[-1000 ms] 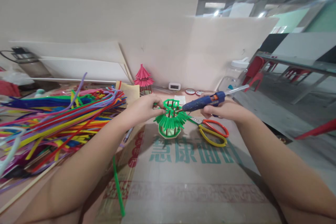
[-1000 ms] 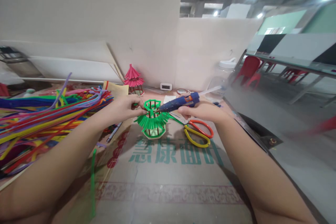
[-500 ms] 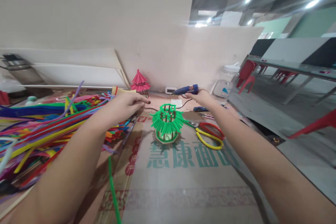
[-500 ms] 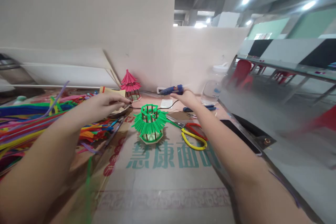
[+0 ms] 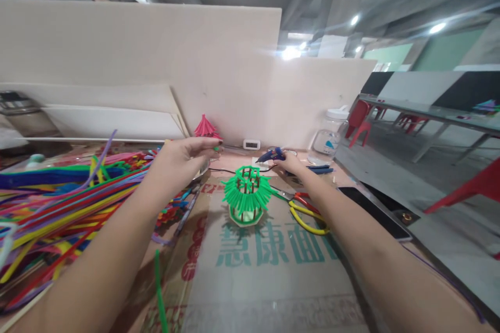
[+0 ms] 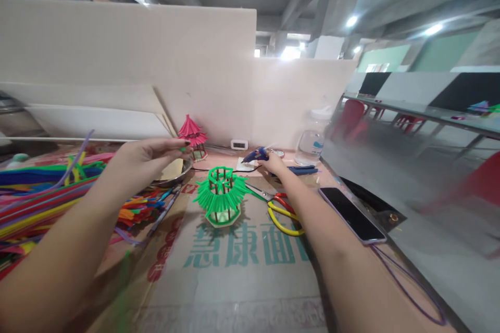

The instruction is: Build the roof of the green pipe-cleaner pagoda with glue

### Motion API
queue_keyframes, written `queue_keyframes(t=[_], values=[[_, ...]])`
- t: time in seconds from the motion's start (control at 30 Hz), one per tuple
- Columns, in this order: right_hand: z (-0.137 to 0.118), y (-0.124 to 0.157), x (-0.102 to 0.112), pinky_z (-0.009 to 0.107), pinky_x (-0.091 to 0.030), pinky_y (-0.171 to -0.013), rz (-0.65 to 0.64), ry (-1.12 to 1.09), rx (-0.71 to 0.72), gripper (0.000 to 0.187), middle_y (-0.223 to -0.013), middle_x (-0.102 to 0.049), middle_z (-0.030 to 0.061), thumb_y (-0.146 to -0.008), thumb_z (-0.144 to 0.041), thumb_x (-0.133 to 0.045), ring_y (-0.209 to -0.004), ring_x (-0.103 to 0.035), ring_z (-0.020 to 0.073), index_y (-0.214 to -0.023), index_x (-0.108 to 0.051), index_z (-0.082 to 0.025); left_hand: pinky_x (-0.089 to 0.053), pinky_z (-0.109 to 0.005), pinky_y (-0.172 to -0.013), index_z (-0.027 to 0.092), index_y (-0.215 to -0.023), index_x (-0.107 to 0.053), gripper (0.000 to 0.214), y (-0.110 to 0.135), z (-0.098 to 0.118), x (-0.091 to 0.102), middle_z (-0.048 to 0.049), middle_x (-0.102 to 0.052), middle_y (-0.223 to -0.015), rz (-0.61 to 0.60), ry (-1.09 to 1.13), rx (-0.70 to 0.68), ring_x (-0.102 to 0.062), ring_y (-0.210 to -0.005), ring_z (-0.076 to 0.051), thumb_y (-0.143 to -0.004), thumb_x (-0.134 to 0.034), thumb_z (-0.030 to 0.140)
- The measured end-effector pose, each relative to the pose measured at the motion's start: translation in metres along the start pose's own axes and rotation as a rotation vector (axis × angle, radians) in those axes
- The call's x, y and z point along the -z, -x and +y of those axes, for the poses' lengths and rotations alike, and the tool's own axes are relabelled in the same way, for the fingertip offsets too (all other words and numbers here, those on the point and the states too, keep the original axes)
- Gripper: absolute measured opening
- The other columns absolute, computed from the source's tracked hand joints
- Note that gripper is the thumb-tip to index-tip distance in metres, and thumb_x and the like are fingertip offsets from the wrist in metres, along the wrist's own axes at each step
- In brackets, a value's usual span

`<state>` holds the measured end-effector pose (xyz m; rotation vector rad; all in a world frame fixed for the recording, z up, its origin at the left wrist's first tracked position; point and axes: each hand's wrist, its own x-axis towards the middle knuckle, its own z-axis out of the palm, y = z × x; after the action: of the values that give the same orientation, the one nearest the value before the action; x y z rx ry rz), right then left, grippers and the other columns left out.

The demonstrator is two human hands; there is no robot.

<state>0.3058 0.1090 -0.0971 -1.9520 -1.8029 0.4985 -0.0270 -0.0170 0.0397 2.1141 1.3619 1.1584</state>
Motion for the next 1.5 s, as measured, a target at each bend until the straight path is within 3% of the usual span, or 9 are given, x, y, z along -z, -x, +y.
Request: queue_keyframes(t=[0.27, 0.43, 0.53, 0.7, 0.77, 0.9, 1.23, 1.37, 1.5], values=[[0.003, 0.014, 0.01, 0.045, -0.056, -0.09, 0.059, 0.081, -0.023, 0.037, -0.128, -0.062, 0.0103, -0.096, -0.036, -0.062, -0.108, -0.064, 0.0235, -0.128, -0.059, -0.017, -0.058, -0.033, -0.083, 0.021, -0.092, -0.079, 0.027, 0.005, 0.008, -0.003, -0.0035, -0.08, -0.089, 0.055, -0.016, -0.046, -0.074, -0.084, -0.023, -0.078, -0.069, 0.042], [-0.002, 0.051, 0.045, 0.044, -0.056, -0.09, 0.178, 0.097, 0.02, 0.033, -0.125, -0.064, 0.0096, -0.097, -0.036, -0.061, -0.106, -0.065, 0.0221, -0.124, -0.062, -0.018, -0.057, -0.03, -0.08, 0.019, -0.1, -0.073, 0.028, 0.012, 0.015, -0.009, -0.0045, -0.079, -0.094, -0.007, 0.066, -0.132, -0.073, -0.087, -0.021, -0.085, -0.065, 0.041], [-0.023, 0.082, 0.067, 0.04, -0.053, -0.089, 0.285, 0.074, 0.106, 0.024, -0.102, -0.073, 0.0111, -0.098, -0.033, -0.055, -0.098, -0.068, 0.0248, -0.104, -0.071, -0.015, -0.058, -0.03, -0.082, 0.018, -0.111, -0.066, 0.029, 0.02, 0.023, -0.017, -0.0067, -0.077, -0.102, -0.038, 0.132, -0.19, -0.074, -0.093, -0.021, -0.09, -0.061, 0.037], [-0.091, 0.146, 0.081, 0.03, -0.05, -0.088, 0.36, -0.014, 0.453, 0.021, -0.104, -0.075, 0.0042, -0.099, -0.035, -0.054, -0.099, -0.067, 0.0189, -0.103, -0.071, -0.023, -0.058, -0.028, -0.078, 0.019, -0.109, -0.061, 0.021, 0.032, 0.035, -0.025, -0.005, -0.076, -0.1, -0.051, 0.018, -0.286, -0.073, -0.096, -0.021, -0.09, -0.061, 0.03], [-0.114, 0.168, 0.077, 0.033, -0.051, -0.085, 0.428, 0.016, 0.817, 0.019, -0.099, -0.075, 0.0073, -0.099, -0.031, -0.055, -0.094, -0.067, 0.0211, -0.1, -0.072, -0.021, -0.057, -0.027, -0.078, 0.02, -0.106, -0.061, 0.017, 0.034, 0.036, -0.027, -0.0035, -0.076, -0.097, -0.072, -0.026, -0.334, -0.074, -0.093, -0.019, -0.09, -0.061, 0.027], [-0.132, 0.188, 0.064, 0.037, -0.051, -0.08, 0.588, 0.142, 1.084, 0.019, -0.094, -0.076, 0.0102, -0.099, -0.022, -0.054, -0.087, -0.066, 0.023, -0.095, -0.071, -0.018, -0.055, -0.027, -0.077, 0.02, -0.105, -0.06, 0.015, 0.037, 0.036, -0.029, -0.0019, -0.076, -0.095, -0.083, -0.09, -0.412, -0.074, -0.088, -0.018, -0.09, -0.059, 0.022], [-0.112, 0.176, 0.054, 0.036, -0.048, -0.076, 0.536, 0.093, 1.031, 0.01, -0.085, -0.072, 0.008, -0.096, -0.018, -0.059, -0.082, -0.064, 0.0228, -0.088, -0.064, -0.018, -0.054, -0.029, -0.086, 0.018, -0.123, -0.059, 0.03, 0.032, 0.029, -0.03, -0.0047, -0.075, -0.107, -0.17, -0.064, -0.425, -0.072, -0.098, -0.018, -0.094, -0.06, 0.025], [-0.105, 0.167, 0.046, 0.035, -0.047, -0.075, 0.511, 0.106, 0.948, 0.007, -0.085, -0.071, 0.008, -0.093, -0.013, -0.06, -0.082, -0.062, 0.0235, -0.089, -0.063, -0.017, -0.049, -0.041, -0.104, 0.016, -0.142, -0.047, 0.066, 0.017, 0.006, -0.028, -0.0155, -0.057, -0.14, -0.191, -0.168, -0.395, -0.058, -0.126, -0.03, -0.086, -0.071, 0.043], [-0.103, 0.164, 0.037, 0.035, -0.046, -0.077, 0.487, 0.12, 0.938, 0.01, -0.085, -0.071, 0.0082, -0.094, -0.014, -0.058, -0.082, -0.061, 0.0236, -0.086, -0.062, -0.018, -0.05, -0.044, -0.103, 0.016, -0.151, -0.035, 0.09, 0.005, -0.021, -0.039, -0.0194, -0.051, -0.147, -0.406, -0.085, -0.246, -0.057, -0.127, -0.032, -0.079, -0.075, 0.054]])
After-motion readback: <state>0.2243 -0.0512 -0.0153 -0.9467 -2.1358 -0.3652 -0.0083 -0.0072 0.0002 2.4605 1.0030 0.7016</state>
